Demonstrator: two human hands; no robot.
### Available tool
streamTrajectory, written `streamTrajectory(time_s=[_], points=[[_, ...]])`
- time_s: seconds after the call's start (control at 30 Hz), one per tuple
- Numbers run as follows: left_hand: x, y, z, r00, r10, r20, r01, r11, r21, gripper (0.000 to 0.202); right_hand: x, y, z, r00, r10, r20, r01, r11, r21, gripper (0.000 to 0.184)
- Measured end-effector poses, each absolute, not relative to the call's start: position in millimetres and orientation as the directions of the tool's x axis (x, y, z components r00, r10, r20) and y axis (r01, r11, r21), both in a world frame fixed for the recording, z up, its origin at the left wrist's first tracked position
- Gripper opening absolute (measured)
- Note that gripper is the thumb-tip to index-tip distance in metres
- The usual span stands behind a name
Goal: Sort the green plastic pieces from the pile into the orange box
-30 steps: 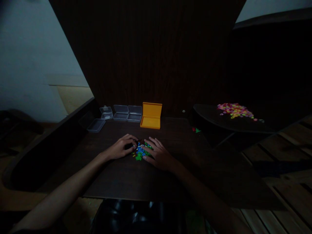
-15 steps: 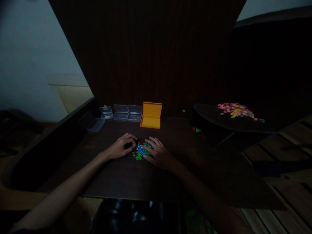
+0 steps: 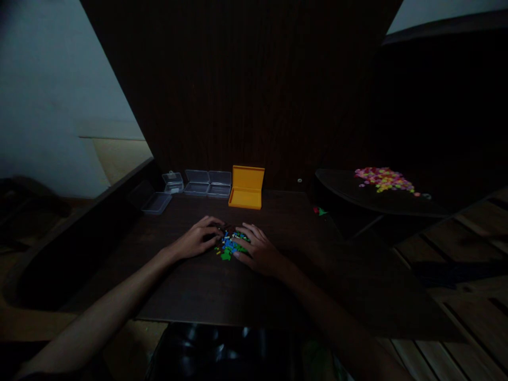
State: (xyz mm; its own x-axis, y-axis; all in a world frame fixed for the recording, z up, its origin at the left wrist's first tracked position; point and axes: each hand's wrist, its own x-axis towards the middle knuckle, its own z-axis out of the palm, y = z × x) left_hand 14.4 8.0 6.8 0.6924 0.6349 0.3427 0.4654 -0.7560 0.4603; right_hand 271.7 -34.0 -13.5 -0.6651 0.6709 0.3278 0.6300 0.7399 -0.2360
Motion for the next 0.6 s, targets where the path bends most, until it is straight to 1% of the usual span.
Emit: streamTrajectory(time_s=[0.2,0.3,0.47,0.6], points=[[17.1,6.4,6.9,0.685,0.644,0.341,0.472,-0.748,0.467,0.015,271.1,-33.8,-13.8,-0.655,0.686,0.317,0.651,0.725,-0.225,0.049],[17.4,6.1,7.4,0.678,0.652,0.339,0.480,-0.742,0.468,0.015,271.3,-34.0,-14.1,-0.658,0.689,0.304,0.656,0.723,-0.219,0.048],[16.9,6.0,8.8,0.680,0.651,0.337,0.477,-0.743,0.470,0.023,271.3,-34.1,-13.9,-0.653,0.692,0.308,0.655,0.720,-0.228,0.047],[16.7,6.6,6.9,0.692,0.645,0.324,0.490,-0.749,0.446,0.022,271.0,-33.6,-14.4,-0.655,0.693,0.301,0.649,0.720,-0.244,0.047]])
